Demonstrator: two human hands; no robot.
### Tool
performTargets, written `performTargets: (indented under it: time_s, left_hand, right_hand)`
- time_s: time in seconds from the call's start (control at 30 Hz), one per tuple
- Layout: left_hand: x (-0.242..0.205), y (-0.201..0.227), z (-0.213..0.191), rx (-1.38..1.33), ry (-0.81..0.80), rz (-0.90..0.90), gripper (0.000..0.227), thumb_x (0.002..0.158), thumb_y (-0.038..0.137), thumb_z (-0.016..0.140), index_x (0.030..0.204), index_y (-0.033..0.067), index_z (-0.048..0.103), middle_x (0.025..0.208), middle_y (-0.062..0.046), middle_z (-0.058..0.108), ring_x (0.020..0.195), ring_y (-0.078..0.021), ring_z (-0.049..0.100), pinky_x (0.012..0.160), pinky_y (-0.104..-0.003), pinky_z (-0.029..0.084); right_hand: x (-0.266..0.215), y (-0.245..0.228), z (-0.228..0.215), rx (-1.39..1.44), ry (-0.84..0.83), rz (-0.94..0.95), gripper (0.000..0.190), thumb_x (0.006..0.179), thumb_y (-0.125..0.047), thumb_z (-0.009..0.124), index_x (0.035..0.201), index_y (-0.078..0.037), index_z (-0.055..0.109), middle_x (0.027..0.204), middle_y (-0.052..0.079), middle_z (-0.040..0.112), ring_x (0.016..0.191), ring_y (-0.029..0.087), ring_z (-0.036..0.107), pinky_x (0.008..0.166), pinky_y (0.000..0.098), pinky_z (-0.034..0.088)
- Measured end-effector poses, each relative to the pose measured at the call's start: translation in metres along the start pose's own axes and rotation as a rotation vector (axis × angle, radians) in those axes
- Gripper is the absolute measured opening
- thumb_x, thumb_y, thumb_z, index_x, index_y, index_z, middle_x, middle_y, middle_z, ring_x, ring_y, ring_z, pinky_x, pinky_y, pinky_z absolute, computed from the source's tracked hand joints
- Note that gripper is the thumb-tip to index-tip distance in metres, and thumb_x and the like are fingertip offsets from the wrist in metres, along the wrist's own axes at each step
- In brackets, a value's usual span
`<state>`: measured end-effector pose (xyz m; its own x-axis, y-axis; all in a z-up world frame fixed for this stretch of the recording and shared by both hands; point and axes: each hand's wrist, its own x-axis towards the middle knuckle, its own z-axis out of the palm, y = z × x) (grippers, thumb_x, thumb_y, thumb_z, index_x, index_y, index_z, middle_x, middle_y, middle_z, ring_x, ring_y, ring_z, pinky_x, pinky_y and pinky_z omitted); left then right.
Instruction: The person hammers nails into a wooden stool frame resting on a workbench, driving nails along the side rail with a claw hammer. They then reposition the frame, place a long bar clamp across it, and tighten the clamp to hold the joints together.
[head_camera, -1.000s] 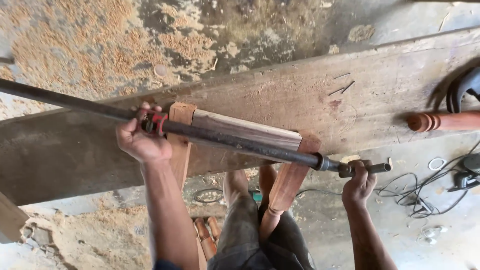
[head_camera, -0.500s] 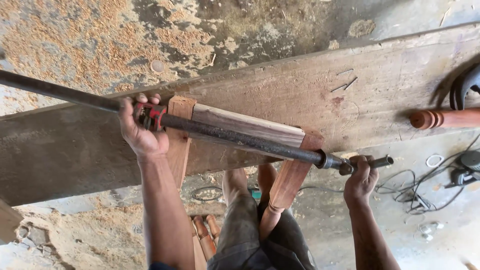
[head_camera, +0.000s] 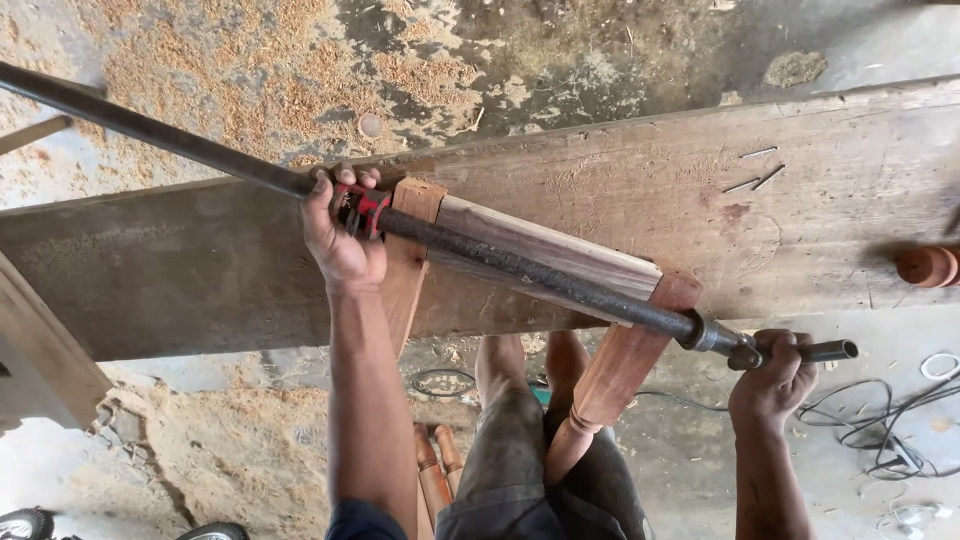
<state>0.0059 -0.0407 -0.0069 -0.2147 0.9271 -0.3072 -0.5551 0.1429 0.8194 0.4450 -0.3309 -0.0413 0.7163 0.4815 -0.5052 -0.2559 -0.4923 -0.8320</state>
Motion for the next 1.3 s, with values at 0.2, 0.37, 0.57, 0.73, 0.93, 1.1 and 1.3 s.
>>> performTargets:
  time_s: [0.2, 0.37, 0.57, 0.73, 0.93, 1.1, 1.3]
  left_hand:
    - [-0.001, -0.008, -0.018, -0.067, -0.016, -0.017, 0.016, 0.099, 0.022, 0.067, 0.101, 0.0144, 0.053, 0.094, -0.004, 0.061, 0.094, -0.0233, 0.06, 0.105, -0.049, 0.05]
    - [0.001, -0.008, -0.022, -0.064, 0.027, -0.05, 0.016, 0.097, 0.024, 0.065, 0.102, 0.014, 0.053, 0.096, -0.005, 0.061, 0.094, -0.0236, 0.06, 0.102, -0.047, 0.05]
    - [0.003, -0.005, -0.019, -0.007, 0.03, -0.033, 0.014, 0.1, 0.025, 0.062, 0.104, 0.0142, 0.054, 0.095, -0.004, 0.061, 0.094, -0.0226, 0.061, 0.1, -0.046, 0.05]
    - [0.001, -0.004, -0.019, -0.032, 0.028, -0.049, 0.013, 0.101, 0.025, 0.061, 0.104, 0.0145, 0.053, 0.096, -0.003, 0.061, 0.095, -0.0218, 0.061, 0.099, -0.042, 0.049]
    - [0.0, -0.004, -0.018, -0.008, 0.032, -0.034, 0.013, 0.099, 0.024, 0.061, 0.106, 0.015, 0.055, 0.096, -0.003, 0.061, 0.094, -0.0213, 0.061, 0.103, -0.044, 0.049]
    - [-0.005, -0.005, -0.02, 0.016, 0.021, -0.001, 0.013, 0.101, 0.022, 0.063, 0.106, 0.0144, 0.055, 0.097, -0.004, 0.062, 0.096, -0.0221, 0.062, 0.097, -0.043, 0.051]
    - [-0.001, -0.003, -0.018, 0.061, 0.057, 0.008, 0.011, 0.098, 0.022, 0.062, 0.103, 0.0155, 0.056, 0.093, -0.003, 0.063, 0.092, -0.0219, 0.064, 0.099, -0.046, 0.053]
  right_hand:
    - [0.025, 0.017, -0.013, 0.112, 0.015, -0.023, 0.015, 0.106, -0.012, 0.048, 0.093, -0.009, 0.053, 0.088, 0.005, 0.056, 0.069, 0.015, 0.048, 0.058, 0.0318, 0.041]
    - [0.022, 0.003, -0.008, -0.106, -0.021, -0.115, 0.023, 0.109, -0.015, 0.047, 0.089, -0.008, 0.055, 0.091, 0.005, 0.06, 0.079, 0.014, 0.052, 0.073, 0.03, 0.045]
    - [0.016, 0.003, -0.004, -0.16, -0.013, -0.076, 0.025, 0.109, -0.02, 0.047, 0.089, -0.007, 0.056, 0.083, 0.002, 0.056, 0.076, 0.011, 0.049, 0.069, 0.0282, 0.042]
    - [0.02, -0.021, -0.006, -0.253, -0.03, 0.106, 0.032, 0.112, -0.025, 0.049, 0.091, -0.003, 0.056, 0.079, 0.002, 0.052, 0.072, 0.012, 0.045, 0.063, 0.03, 0.037]
    - [0.024, -0.073, -0.039, -0.545, -0.156, -0.193, 0.039, 0.112, -0.031, 0.045, 0.137, -0.002, 0.045, 0.122, 0.011, 0.051, 0.102, 0.013, 0.056, 0.085, 0.0291, 0.048]
    - [0.03, -0.109, -0.048, -1.536, -0.547, -0.961, 0.059, 0.077, -0.032, 0.079, 0.133, -0.021, 0.065, 0.142, 0.009, 0.058, 0.104, 0.031, 0.055, 0.093, 0.0415, 0.049]
    - [0.049, -0.101, -0.068, -1.372, -0.667, -0.875, 0.079, 0.067, -0.026, 0.086, 0.141, -0.027, 0.06, 0.149, -0.007, 0.056, 0.1, 0.023, 0.057, 0.095, 0.0407, 0.051]
